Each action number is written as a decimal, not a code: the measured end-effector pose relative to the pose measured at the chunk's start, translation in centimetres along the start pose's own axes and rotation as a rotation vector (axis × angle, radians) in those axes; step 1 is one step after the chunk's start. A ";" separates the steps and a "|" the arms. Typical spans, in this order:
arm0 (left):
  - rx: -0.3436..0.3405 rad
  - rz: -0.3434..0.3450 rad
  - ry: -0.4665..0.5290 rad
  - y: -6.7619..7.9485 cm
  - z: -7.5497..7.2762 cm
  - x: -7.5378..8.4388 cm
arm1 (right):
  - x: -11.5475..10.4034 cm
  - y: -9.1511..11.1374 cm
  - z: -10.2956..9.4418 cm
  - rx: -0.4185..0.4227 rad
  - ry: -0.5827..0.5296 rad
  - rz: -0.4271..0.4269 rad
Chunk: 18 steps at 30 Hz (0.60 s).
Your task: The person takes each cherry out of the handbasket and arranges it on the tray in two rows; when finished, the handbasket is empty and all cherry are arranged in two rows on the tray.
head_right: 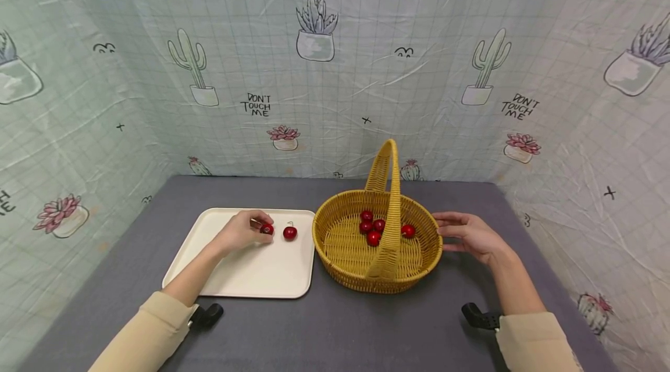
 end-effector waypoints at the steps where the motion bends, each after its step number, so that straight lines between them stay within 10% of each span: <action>1: -0.001 -0.003 0.000 0.0 0.0 0.0 | 0.0 0.0 0.0 0.001 -0.001 0.001; 18: -0.042 -0.007 0.056 0.4 -1.0 0.6 | -0.1 0.0 0.1 -0.006 0.002 -0.005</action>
Point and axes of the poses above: each hand's wrist, its own y-axis away from the middle knuckle, its own z-axis out of the palm, x = y × z, the point moved 9 cm from there along -y, towards the middle knuckle, and after that the axes turned 14 degrees about -z, right-handed, at the moved point
